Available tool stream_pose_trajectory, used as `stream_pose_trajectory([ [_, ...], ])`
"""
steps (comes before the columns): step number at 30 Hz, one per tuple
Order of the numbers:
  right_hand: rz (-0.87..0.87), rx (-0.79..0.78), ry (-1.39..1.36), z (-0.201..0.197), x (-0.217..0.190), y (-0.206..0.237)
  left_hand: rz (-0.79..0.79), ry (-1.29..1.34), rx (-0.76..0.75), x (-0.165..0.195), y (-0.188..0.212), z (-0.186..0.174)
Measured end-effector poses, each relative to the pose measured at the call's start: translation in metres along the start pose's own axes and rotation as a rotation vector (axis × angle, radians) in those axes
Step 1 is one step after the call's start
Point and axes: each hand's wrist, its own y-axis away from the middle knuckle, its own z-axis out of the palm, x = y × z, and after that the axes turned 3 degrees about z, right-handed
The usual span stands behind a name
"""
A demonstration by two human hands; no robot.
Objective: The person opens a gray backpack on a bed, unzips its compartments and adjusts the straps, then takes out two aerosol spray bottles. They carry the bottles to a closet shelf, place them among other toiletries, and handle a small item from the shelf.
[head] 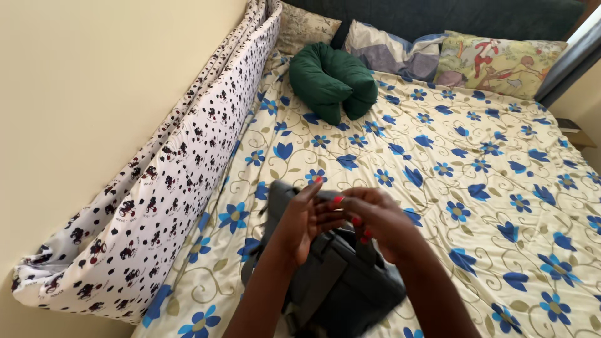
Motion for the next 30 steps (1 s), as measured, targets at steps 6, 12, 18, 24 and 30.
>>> stream_pose_trajectory([
  [6,-0.048,0.047,-0.194,-0.021,-0.017,-0.001,-0.02,-0.191,-0.16,0.014,-0.017,0.029],
  [12,-0.156,-0.085,-0.421,-0.033,-0.018,0.012,0.02,-0.263,-0.269,0.011,-0.023,0.054],
  [18,-0.113,-0.112,-0.448,-0.035,-0.019,0.009,-0.104,-0.167,-0.335,0.009,-0.04,0.058],
  [24,-0.048,0.059,-0.303,-0.001,0.005,-0.023,-0.17,-0.202,-0.026,-0.008,-0.05,0.025],
  [30,-0.06,-0.193,-0.227,0.006,0.02,-0.042,0.058,-0.148,-0.01,-0.004,-0.048,-0.009],
])
